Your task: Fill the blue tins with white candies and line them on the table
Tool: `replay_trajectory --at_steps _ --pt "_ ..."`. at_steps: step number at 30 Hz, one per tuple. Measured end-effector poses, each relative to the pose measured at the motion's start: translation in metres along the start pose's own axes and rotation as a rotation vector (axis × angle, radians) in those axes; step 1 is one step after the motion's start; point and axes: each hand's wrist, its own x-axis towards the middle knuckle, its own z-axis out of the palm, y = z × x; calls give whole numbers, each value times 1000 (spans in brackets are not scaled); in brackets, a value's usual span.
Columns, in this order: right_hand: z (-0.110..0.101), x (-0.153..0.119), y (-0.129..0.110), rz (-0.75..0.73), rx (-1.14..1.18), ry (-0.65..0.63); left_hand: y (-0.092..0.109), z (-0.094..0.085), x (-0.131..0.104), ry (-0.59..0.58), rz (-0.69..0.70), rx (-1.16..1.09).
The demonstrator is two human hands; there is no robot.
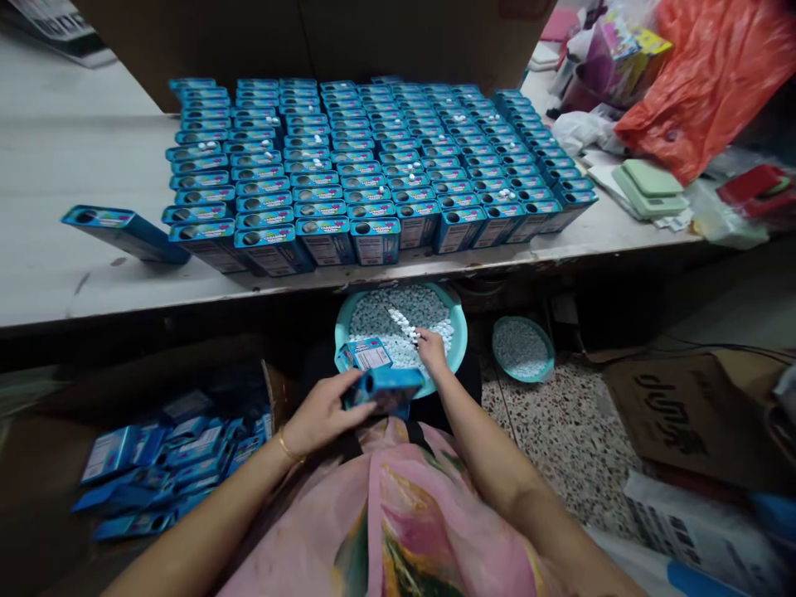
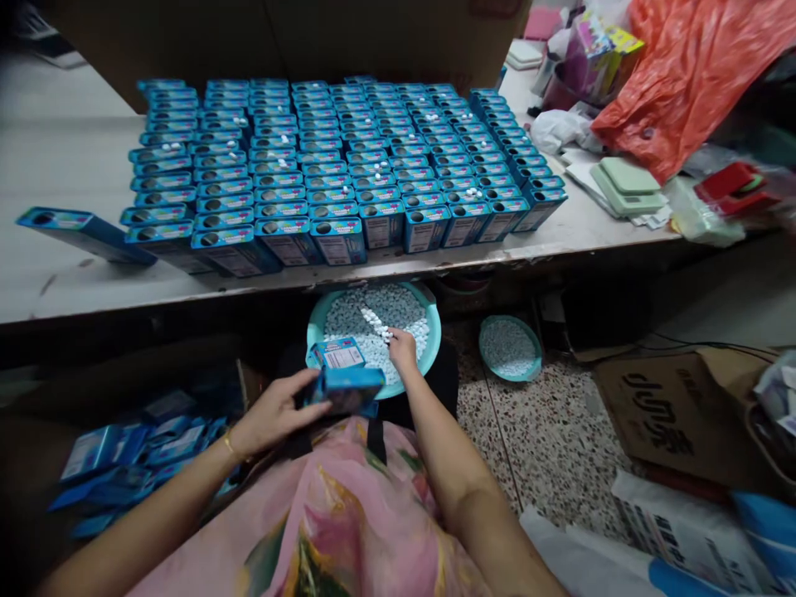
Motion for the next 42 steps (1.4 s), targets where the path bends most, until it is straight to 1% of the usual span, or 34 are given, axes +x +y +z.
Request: replay_trajectory --at_steps 2,4,6,7,9,11,12,14,16,19,21,23,26,28,29,31,33,36,38,40,42 --pt "-8 -2 2 23 -8 11 -8 -10 1 178 -165 -247" --pt "-15 -4 3 38 -17 17 -15 -19 5 346 -248 -435" --pt "-20 -6 2 46 -23 11 -18 -30 10 481 -245 -499" --pt "-23 -8 0 46 -26 4 -18 -35 13 524 -227 -497" --pt "-27 -10 -3 46 -30 -12 -17 -45 16 563 -192 -488" --pt "-29 -12 -8 41 -35 -27 -15 -51 18 561 -183 -465" --pt "-29 -13 -10 38 -37 -32 -15 -50 20 558 -187 -444" --pt "-26 -14 -16 34 -39 -36 -15 -43 26 555 -190 -374" --pt "-20 -13 -22 32 -42 -23 -14 -27 35 535 -167 -252" --pt "-7 -9 -30 28 -54 20 -11 6 50 475 -157 -37" --pt "-1 -7 -33 24 -62 44 -8 27 56 444 -168 28" --pt "2 -5 -33 26 -67 58 -8 42 59 388 -133 4" --pt "2 -3 -33 32 -73 63 -15 54 60 212 -47 -141" --pt "2 -3 -35 32 -76 57 -23 55 60 106 6 -197" --pt "2 -3 -37 28 -76 49 -27 55 60 77 39 -188" --pt "2 -5 -42 12 -67 21 -34 54 63 36 126 -118" --pt "2 -6 -47 -9 -55 -9 -38 51 67 27 206 -39" --pt "-1 -3 -51 -23 -50 -21 -38 44 70 99 291 24" --pt "-10 0 -53 -22 -56 -14 -35 33 67 131 316 51" --pt "-25 4 -54 -24 -60 -22 -32 17 62 152 294 88" --pt "-44 6 -59 -37 -67 -59 -30 -2 59 237 229 158"
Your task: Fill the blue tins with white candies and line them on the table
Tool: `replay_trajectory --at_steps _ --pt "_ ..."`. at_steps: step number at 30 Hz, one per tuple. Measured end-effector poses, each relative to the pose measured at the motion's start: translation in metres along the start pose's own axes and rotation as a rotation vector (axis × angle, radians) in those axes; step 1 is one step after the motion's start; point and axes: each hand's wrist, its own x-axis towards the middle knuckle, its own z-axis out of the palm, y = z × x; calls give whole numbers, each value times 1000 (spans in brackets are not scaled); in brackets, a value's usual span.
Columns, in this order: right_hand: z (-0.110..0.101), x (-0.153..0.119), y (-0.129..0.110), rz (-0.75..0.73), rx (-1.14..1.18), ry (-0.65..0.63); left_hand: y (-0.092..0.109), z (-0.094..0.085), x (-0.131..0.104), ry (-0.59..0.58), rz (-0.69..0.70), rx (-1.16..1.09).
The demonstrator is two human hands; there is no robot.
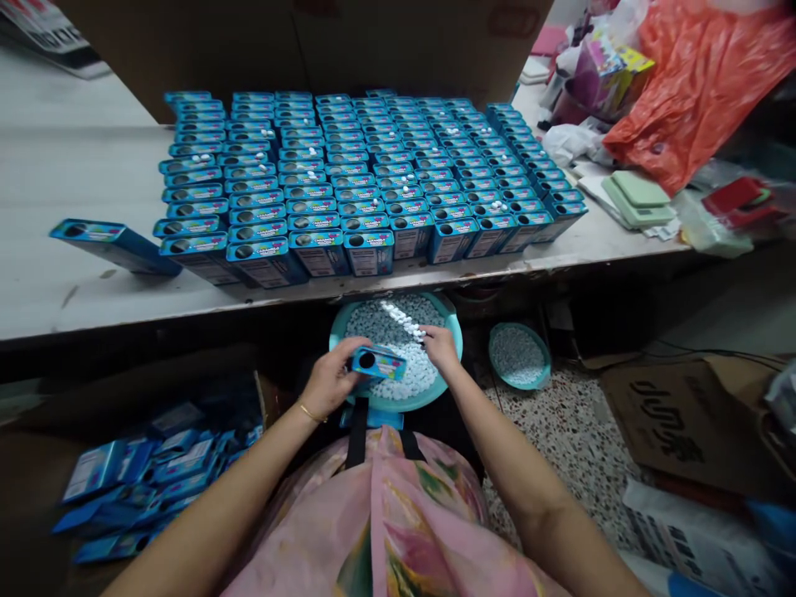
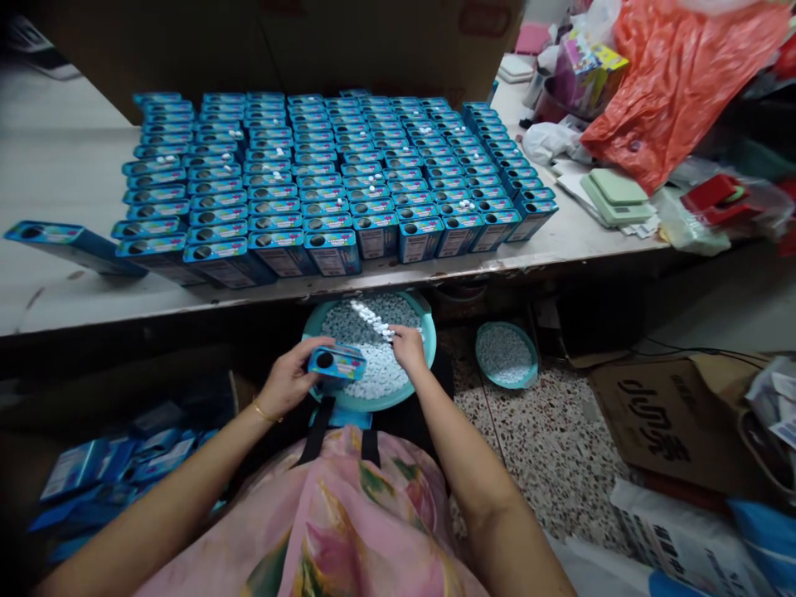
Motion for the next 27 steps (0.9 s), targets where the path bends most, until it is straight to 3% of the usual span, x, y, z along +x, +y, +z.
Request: replay_trajectory --at_steps 4,9,13,17,22,25,27 --pt "-43 -7 -26 -108 -87 -131 -10 -23 13 179 -139 191" --pt "-75 -18 -84 -290 -381 -264 -16 -9 31 150 -197 276" --pt "-77 -25 -124 -394 -799 -310 -13 7 33 117 -182 288" --pt "-64 -34 -152 -464 -1136 -325 -12 13 30 103 -196 321" --pt "-46 -47 -179 -550 -1175 -349 -13 18 32 108 -204 312" --pt "-55 -46 -180 -541 -1169 -352 -16 15 31 115 -211 287" --pt "-69 -38 -163 -505 -1170 -337 -23 6 29 153 -246 265"
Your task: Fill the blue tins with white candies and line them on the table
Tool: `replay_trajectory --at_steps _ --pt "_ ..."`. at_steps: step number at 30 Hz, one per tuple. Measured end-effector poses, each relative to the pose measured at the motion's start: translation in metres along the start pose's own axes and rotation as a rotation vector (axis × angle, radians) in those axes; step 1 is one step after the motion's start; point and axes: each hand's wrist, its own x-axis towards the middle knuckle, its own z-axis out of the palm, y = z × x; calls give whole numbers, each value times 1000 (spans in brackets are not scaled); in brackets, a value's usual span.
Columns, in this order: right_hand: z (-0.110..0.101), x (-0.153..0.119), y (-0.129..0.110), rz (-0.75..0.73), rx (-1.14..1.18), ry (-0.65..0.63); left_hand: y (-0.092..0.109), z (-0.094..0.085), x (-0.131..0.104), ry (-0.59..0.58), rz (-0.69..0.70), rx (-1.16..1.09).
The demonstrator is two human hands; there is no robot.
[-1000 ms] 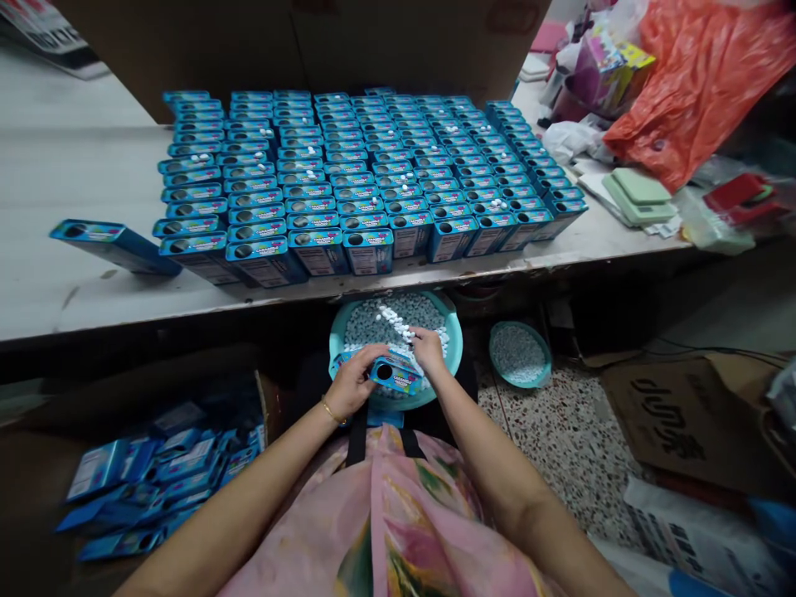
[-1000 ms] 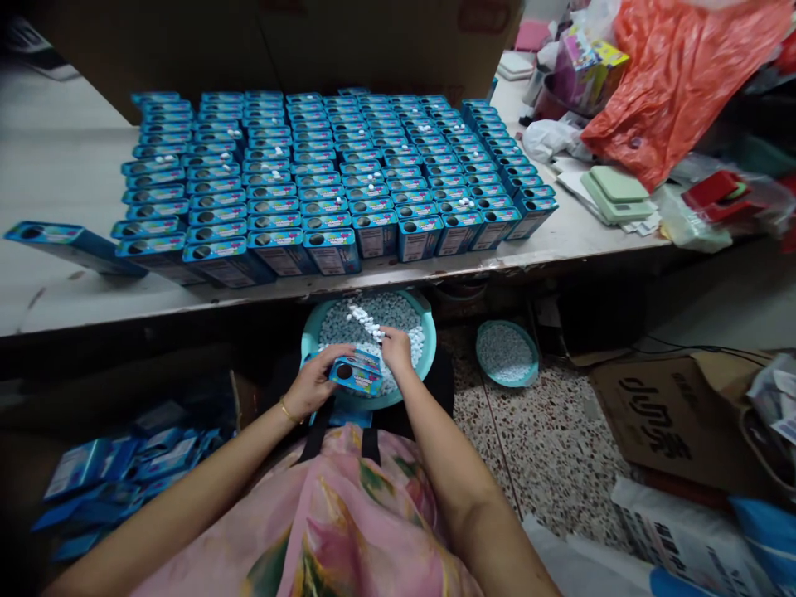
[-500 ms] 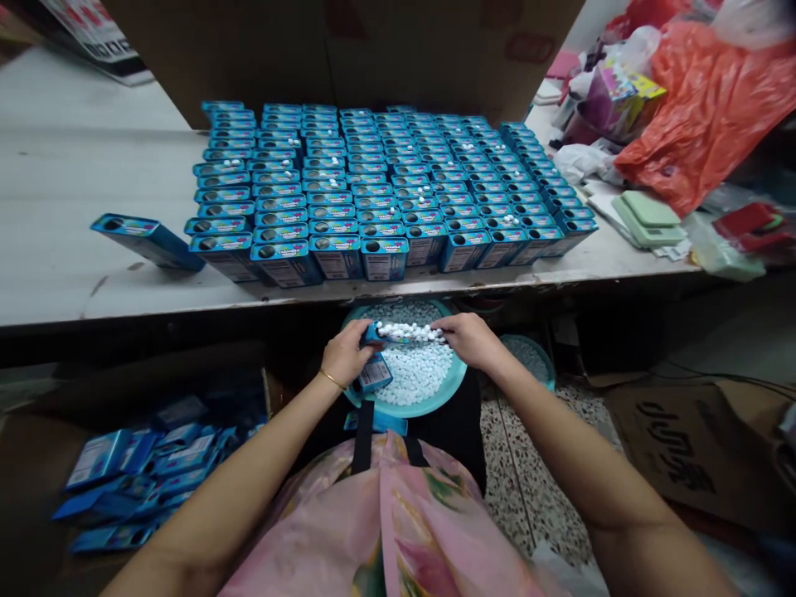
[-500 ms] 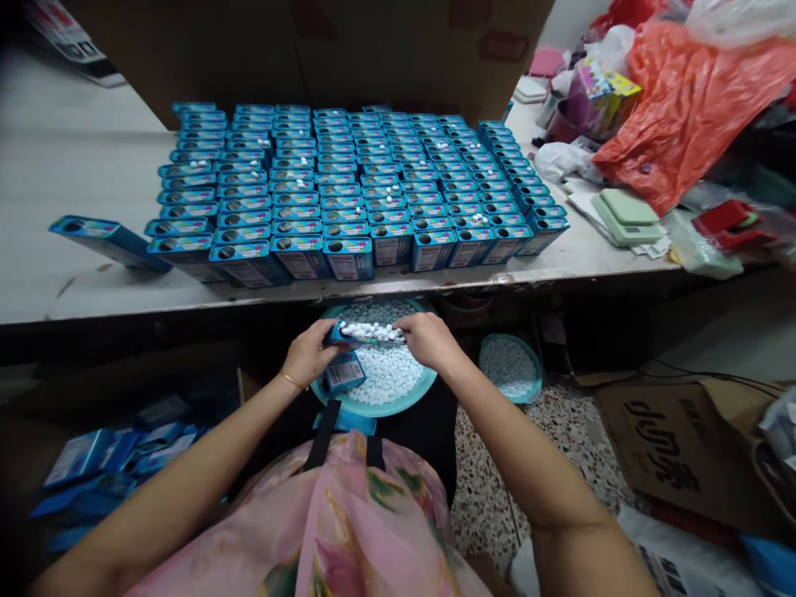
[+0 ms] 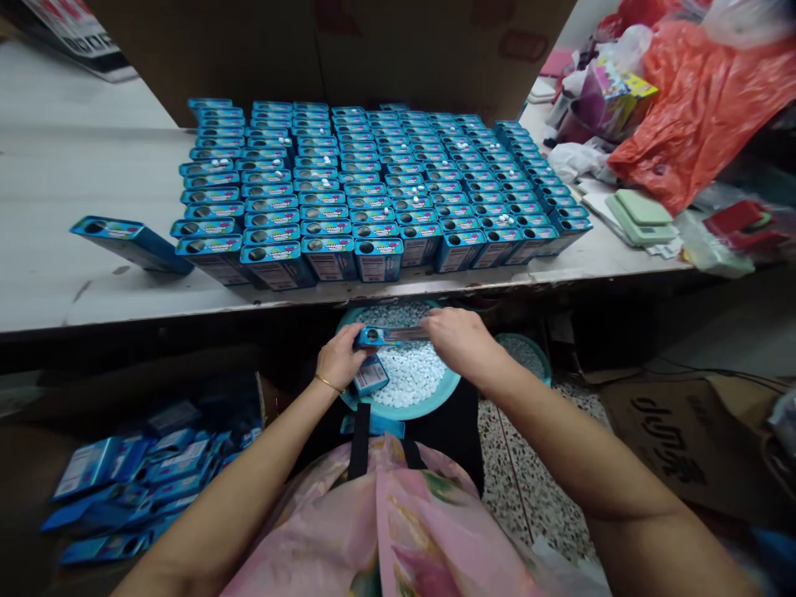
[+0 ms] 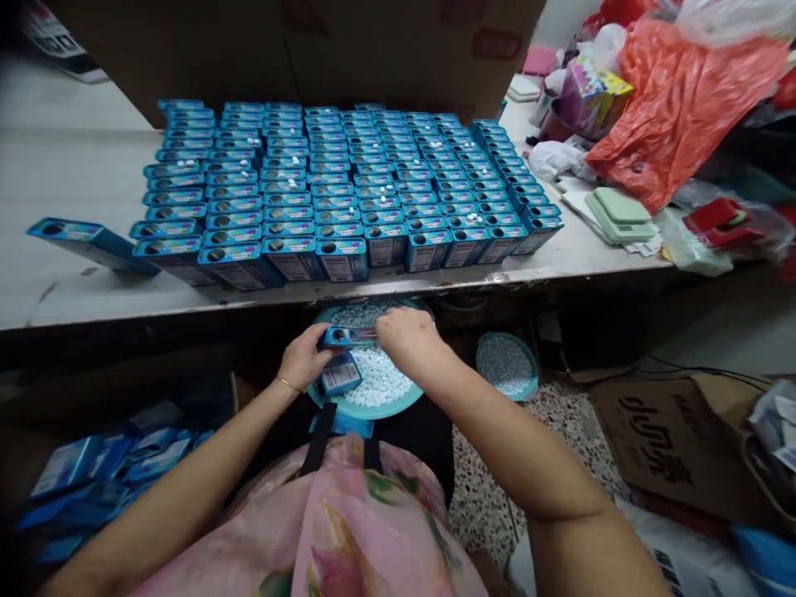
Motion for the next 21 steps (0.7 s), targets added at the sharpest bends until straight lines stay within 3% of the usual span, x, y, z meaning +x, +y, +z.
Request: replay_trajectory --at_steps 2,5,8,11,15,18,21 --pt "26 -1 25 75 32 -1 -14 -9 2 41 -76 -40" --pt "88 8 45 322 194 -50 -35 -19 7 96 -158 -192" --pt "149 27 30 377 275 -47 -47 -16 9 119 -193 -451" --pt "189 50 -4 396 404 -6 -49 -7 6 122 -251 -647" --pt "209 74 -27 398 671 55 -48 -2 1 146 -294 -706" --pt "213 79 -21 357 890 98 -48 -8 0 185 -321 -644" --pt "211 71 -4 312 938 106 -49 -17 0 192 -277 -598"
